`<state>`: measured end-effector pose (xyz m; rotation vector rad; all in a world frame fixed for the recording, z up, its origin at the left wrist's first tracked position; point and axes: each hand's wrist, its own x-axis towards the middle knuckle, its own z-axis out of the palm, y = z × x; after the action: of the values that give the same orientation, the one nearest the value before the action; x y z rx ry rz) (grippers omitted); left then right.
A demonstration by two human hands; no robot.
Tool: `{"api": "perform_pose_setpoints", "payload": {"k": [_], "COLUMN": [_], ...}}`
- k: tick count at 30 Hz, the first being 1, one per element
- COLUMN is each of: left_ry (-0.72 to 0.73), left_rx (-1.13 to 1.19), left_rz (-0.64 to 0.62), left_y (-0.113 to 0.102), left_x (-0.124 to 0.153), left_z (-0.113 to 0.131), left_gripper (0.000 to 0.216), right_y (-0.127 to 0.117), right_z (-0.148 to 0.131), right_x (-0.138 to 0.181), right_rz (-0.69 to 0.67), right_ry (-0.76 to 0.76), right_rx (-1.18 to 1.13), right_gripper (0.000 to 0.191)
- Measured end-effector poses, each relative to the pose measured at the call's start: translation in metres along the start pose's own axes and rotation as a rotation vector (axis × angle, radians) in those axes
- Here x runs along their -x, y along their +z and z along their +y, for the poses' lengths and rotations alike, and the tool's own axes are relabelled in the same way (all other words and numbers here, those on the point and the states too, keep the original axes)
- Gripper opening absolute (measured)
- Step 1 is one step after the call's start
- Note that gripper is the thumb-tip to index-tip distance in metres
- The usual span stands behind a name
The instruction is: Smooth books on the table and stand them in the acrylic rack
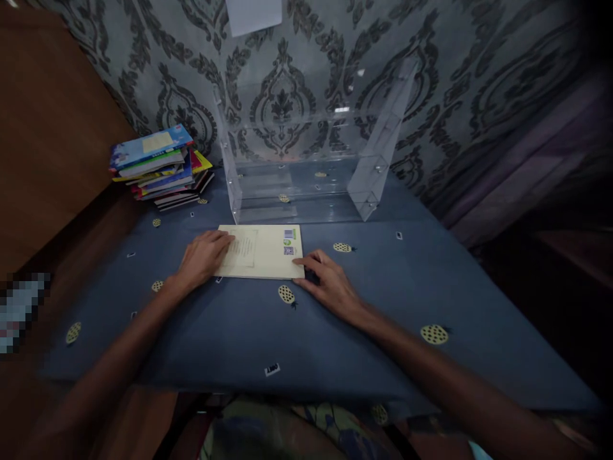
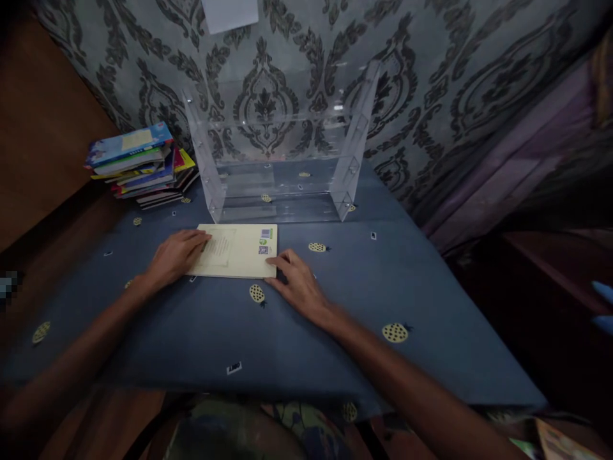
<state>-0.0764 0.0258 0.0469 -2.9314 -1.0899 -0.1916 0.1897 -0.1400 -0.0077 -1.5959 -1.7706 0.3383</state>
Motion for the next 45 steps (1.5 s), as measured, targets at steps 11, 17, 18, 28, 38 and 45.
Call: {"api": "perform_pose_setpoints", "payload": {"k": [11, 17, 18, 28, 38, 45], "left_ry": [0.353, 0.376, 0.371, 0.353, -0.075, -0.176], "left_rx": [-0.078, -0.093, -0.075, -0.055, -0.091, -0.146], "left_rz": [0.077, 0.089, 0.092, 0.159, 0.049, -0.264], "left_y": [0.030, 0.033, 0.033, 0.029, 0.003, -0.027], "left_x": [-0.013, -0.014, -0.014, -0.014, -0.034, 0.003], "left_z": [0.076, 0.074, 0.074, 0.079, 0.012, 0.021], "left_gripper": [0.045, 0.042, 0.041, 0.039, 0.034, 0.042], "right_y": [-0.015, -0.018, -0.018, -0.023, -0.019, -0.016], "right_z": [0.014, 0.015, 0.015, 0.004, -0.001, 0.008], "right_x": [-0.006, -0.006, -0.005, -0.002, 0.001, 0.002], "right_rz": [0.014, 0.092, 0.092, 0.104, -0.006, 0.028], "right_ry": [0.037, 0.127, 0.124, 0.054, -0.048, -0.028], "right_rx": [-0.256, -0.320, -0.296, -0.169, -0.101, -0.049], "right_gripper": [0.037, 0.031, 0.030, 0.029, 0.022, 0.023]}}
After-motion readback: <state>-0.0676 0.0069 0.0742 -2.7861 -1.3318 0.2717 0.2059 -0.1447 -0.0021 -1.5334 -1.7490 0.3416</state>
